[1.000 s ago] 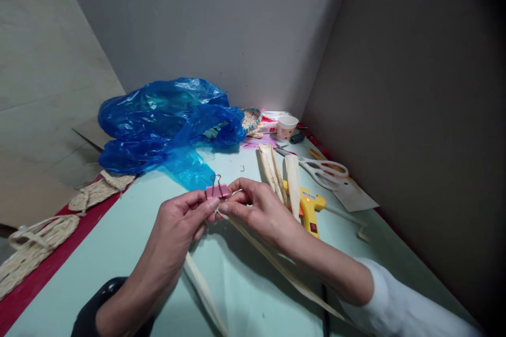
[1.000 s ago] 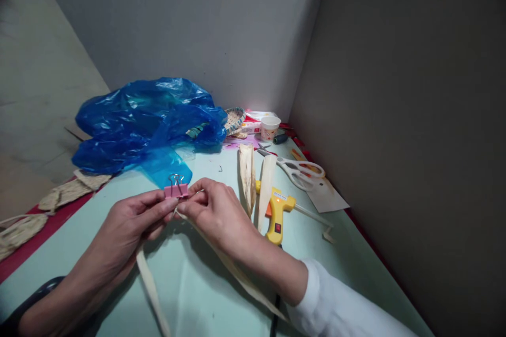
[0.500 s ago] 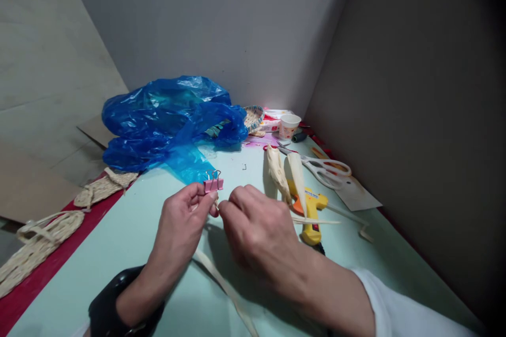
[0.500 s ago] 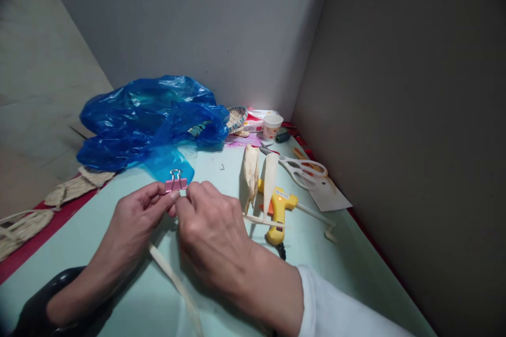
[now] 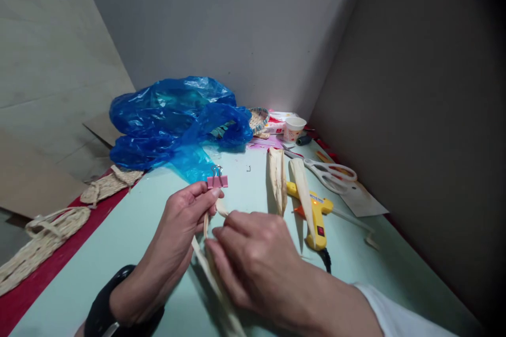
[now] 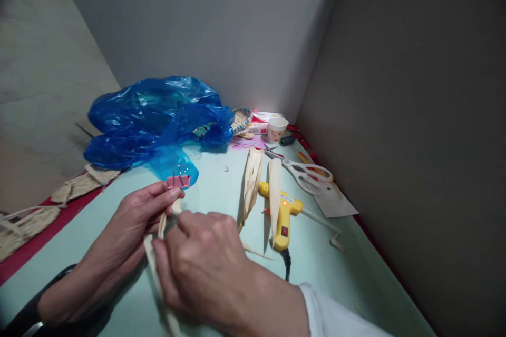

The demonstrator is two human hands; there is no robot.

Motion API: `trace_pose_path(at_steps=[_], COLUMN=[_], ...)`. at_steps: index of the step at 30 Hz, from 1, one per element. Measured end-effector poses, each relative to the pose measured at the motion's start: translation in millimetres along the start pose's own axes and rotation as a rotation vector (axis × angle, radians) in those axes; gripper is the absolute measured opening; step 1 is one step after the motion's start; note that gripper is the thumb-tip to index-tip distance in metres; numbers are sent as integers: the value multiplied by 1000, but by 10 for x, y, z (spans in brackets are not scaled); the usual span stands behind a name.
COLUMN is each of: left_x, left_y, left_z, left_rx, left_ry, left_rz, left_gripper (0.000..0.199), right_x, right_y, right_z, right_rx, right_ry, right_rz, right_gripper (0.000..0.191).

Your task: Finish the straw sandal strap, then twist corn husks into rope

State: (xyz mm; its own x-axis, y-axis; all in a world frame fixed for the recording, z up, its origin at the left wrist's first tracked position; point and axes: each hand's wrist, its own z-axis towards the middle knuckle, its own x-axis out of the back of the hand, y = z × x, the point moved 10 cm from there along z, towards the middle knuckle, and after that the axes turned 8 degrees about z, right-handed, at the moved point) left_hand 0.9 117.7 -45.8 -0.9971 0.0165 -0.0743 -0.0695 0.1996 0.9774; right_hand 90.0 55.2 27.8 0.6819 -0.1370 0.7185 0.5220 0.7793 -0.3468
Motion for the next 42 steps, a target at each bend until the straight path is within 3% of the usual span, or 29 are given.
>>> trace_pose_path(at_steps=[3,4,6,8,11,14,19,22,24,28,35,38,42], left_x=[-106,-131,-156,-190,-250,-246,-243,-259,-245,-206,-188,-161,-76], left_y=[-9,-19,-16,8,22,64,165,197,227,266,254,274,312], left_z=[-27,-38,-52,-64,-89,-119,-168,-175,-170,-164,-190,-200,-203], left_rx=[7,9,-12,-52,-53,-39,-80,-111,-145,-189,-164,-227,-317], left_ry=[-110,-135,-155,-178,-216,-181,-145,-163,-160,-156,-107,-76,7], left_rz=[-12,23,136,240,264,196,129,105,83,76,185,367,602], left_gripper=[22,23,26,26,29,37,41,42,43,45,40,36,36], right_x=[373,414,337,199,114,4,-69,-120,-185,-249,-280,-278,-162], right_y=[371,505,694,777,901,973,989,967,900,740,635,639,733], right_z=[106,123,138,128,71,16,14,-4,-8,21,29,8,29], right_rx=[-276,-369,-492,-548,-634,-716,-749,-797,-816,-735,-687,-710,-669], right_ry=[136,131,33,-50,40,123,192,177,92,-140,-310,-317,-217], right_rz=[146,211,404,620,860,1072,1283,1407,1493,1437,1378,1332,980], right_gripper=[19,27,33,22,21,29,28,29,31,26,19,7,10])
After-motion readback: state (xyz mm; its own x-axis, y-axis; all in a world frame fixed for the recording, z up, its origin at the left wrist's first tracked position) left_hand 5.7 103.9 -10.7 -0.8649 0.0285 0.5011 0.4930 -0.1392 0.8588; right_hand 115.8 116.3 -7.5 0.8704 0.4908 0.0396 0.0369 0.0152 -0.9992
